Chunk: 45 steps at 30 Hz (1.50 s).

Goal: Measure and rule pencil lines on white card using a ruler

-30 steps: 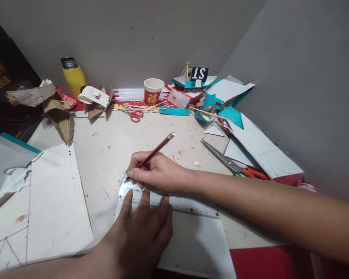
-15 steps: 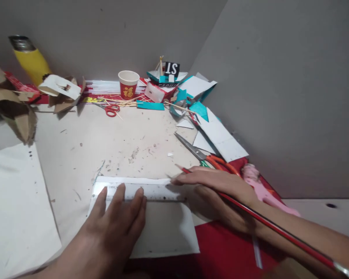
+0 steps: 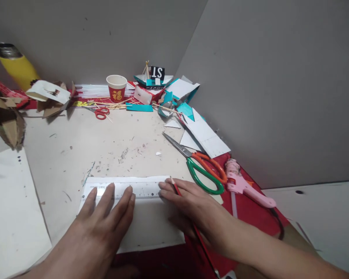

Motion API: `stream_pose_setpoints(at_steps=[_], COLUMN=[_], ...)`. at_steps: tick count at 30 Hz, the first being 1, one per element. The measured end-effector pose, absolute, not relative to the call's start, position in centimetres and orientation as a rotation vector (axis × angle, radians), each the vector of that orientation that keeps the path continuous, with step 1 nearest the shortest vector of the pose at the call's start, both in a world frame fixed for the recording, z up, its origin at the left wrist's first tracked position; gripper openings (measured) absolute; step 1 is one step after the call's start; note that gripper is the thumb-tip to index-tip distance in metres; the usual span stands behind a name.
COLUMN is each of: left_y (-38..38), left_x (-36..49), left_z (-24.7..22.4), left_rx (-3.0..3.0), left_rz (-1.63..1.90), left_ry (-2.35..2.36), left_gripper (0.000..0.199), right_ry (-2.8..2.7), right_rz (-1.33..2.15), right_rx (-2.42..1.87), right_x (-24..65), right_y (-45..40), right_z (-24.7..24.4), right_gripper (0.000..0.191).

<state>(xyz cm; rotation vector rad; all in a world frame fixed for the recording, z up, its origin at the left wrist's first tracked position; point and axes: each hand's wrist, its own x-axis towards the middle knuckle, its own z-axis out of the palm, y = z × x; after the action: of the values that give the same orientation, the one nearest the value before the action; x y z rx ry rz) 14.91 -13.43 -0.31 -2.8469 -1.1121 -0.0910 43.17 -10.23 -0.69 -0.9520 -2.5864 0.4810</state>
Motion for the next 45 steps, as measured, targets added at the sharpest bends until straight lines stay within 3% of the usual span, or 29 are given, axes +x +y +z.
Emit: stream_pose_setpoints(at_steps=[5,19,29,39,45], left_y=[-13.5,-14.2,-14.5,-14.9,-14.6], left_x=[14.8,14.6,14.5,15.4,14.7], left_z=[-0.4,-0.8,-1.3,-0.9,-1.6], left_rx=[-2.874,-2.760,-2.728,-2.706,-2.839], left_rz=[-0.051,-0.050,-0.129,0.027,-0.104], left_ry=[-1.167,-1.081,-1.077,-1.213,-1.271], left_gripper=[0.092,0.091,0.074,0.091,0.109], right_ry=[-2.631,-2.661,-2.646,-2.617,-2.621], right_rz=[0.392,0.194,0.193,0.167,0.150], right_rx=[-0.924,-0.932,-0.912,-0.892,-0.869], right_x=[42.6,42.7,42.5,43.0,43.0], right_y=[-10.3,-10.7,-10.8,-11.2,-11.0], right_z=[-0.8,-1.1,-1.5,-3.0,-3.0], right_gripper=[0.041,0.039,0.047,0.054,0.057])
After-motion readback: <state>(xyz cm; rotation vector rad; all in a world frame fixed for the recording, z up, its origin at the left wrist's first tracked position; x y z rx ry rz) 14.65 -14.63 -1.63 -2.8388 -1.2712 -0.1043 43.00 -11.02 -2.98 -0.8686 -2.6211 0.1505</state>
